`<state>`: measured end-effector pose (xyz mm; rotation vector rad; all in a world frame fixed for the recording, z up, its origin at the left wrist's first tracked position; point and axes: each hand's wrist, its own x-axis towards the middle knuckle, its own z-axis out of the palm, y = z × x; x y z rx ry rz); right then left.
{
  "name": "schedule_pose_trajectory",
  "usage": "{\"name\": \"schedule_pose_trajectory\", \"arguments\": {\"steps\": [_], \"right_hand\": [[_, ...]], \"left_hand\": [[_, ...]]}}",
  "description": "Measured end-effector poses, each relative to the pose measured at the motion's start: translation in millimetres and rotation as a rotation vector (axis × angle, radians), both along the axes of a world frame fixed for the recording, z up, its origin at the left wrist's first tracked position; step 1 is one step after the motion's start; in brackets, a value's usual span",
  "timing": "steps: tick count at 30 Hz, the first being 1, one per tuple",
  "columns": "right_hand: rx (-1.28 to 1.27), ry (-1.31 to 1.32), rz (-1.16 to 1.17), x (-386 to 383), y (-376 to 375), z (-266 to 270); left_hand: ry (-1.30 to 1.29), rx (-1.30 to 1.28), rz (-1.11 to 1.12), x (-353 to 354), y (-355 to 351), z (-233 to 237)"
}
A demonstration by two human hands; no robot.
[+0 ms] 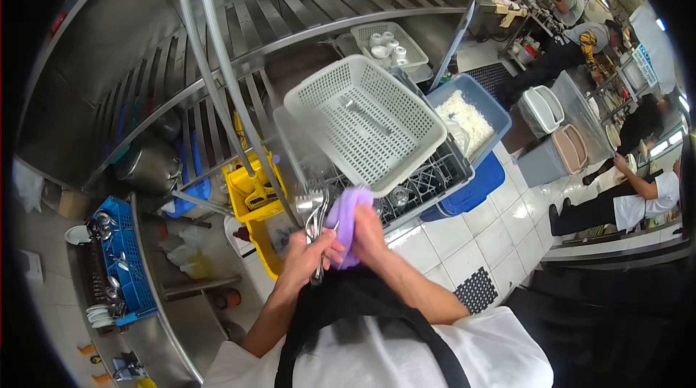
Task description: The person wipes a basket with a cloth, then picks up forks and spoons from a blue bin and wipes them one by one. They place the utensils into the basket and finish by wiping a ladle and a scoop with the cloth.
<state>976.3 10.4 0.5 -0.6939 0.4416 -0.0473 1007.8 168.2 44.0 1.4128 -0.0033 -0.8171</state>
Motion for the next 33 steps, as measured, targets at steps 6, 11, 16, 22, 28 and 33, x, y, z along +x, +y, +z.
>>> {"name": "schedule_pose_trajectory", "arguments": {"steps": [6, 11, 16, 22, 28, 33], "right_hand": [[0.067, 0.04, -0.108, -10, 6, 5], [-0.394, 0.138, 0.36, 2, -5, 4], [-0.21, -0.017, -0.092, 25, -26, -25], [0.07, -0.028, 0.258, -5, 6, 3], [-0.003, -0.056, -0.022, 2, -14, 3], [-0.274, -0.118, -0.165, 21, -38, -7]], "left_hand": [[-0.096, 0.122, -0.08, -2, 14, -8], [-0.115, 0.113, -0.088, -9, 19, -9], [-0.148, 0.015, 0.124, -8, 12, 3], [-0.11, 0.069, -0.104, 6, 19, 6], [-0.275, 0.181, -0.219, 19, 16, 8], [-0.132, -0.076, -0.051, 9, 3, 7]]}}
